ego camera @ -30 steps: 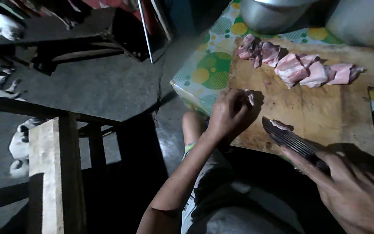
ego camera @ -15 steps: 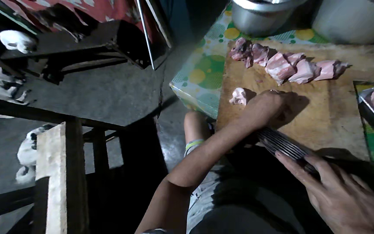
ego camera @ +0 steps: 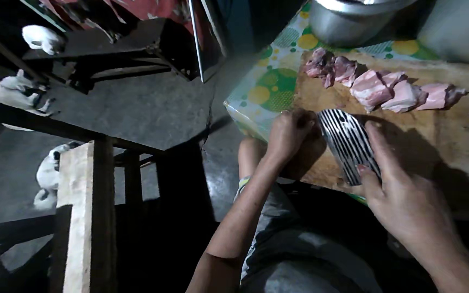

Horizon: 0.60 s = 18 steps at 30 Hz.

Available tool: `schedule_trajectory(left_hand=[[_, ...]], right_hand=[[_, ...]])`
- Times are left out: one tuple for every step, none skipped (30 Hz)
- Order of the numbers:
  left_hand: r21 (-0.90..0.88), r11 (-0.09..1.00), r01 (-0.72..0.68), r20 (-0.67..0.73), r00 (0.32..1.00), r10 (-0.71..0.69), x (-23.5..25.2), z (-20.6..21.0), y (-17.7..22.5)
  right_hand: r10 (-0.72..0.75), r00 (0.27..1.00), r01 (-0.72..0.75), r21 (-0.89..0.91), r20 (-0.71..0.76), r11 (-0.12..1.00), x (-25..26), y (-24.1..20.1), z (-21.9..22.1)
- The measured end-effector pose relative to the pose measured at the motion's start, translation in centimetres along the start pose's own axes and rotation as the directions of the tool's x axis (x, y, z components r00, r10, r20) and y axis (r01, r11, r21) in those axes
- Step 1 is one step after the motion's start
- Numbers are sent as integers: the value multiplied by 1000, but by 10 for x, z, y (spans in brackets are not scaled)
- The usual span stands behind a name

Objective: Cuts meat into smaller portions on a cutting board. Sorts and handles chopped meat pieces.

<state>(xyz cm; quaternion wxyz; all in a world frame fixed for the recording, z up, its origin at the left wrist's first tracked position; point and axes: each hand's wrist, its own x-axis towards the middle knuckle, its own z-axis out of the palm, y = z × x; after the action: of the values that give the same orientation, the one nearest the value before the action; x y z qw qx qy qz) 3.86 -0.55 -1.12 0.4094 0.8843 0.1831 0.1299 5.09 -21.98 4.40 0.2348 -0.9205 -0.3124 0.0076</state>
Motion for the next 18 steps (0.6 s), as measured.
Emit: schedule_trajectory(left_hand=[[7,999,-44,6,999,44,-1,0,0],[14,998,-69,20,997,68,0,-1,-1],[18,997,-77,41,996,76,2,-2,-1],[18,995,-95,56,994,94,3,-3,-3],[10,993,-121,58,991,120,4,-3,-5],[11,988,-155,55,987,154,6,-2,-7],[20,982,-186,60,981,185,8,-1,-7],[41,978,-205,74,977,202,9,0,-7],[66,977,-201,87,977,195,10,1,-4],[89,977,-196,81,979,189,9,4,-2],[118,973,-196,63,980,190,9,8,0],[146,967,-211,39,977,208,8,12,1],[178,956,-235,13,972,236,8,16,2],[216,942,-257,1,965,263,8,19,2],[257,922,-290,-4,954,301,8,22,2],[292,894,-340,-4,934,356,9,24,0],[310,862,-400,0,907,421,9,26,-4],[307,833,-460,4,876,482,10,27,-7]], right_hand=[[33,999,-33,-13,22,999,6,1,-2],[67,997,-66,-30,38,997,10,4,-6],[96,994,-94,-43,58,995,12,7,-9],[112,990,-109,-47,81,993,14,12,-13],[121,988,-117,-47,97,992,14,15,-15],[119,988,-115,-48,102,992,14,17,-17],[117,989,-112,-51,95,992,14,16,-20],[116,990,-111,-54,85,992,13,12,-22],[118,990,-114,-61,77,992,11,6,-25],[115,990,-110,-65,83,992,10,-1,-27],[97,992,-91,-73,81,993,9,-5,-27],[68,995,-61,-92,79,994,9,-8,-25],[44,996,-34,-122,80,992,10,-8,-22],[29,996,-15,-160,85,987,11,-8,-19],[23,996,-5,-191,91,982,13,-6,-16],[18,995,2,-205,99,979,15,-4,-14],[16,994,6,-202,109,979,17,-1,-13],[19,992,6,-193,125,981,19,1,-15]])
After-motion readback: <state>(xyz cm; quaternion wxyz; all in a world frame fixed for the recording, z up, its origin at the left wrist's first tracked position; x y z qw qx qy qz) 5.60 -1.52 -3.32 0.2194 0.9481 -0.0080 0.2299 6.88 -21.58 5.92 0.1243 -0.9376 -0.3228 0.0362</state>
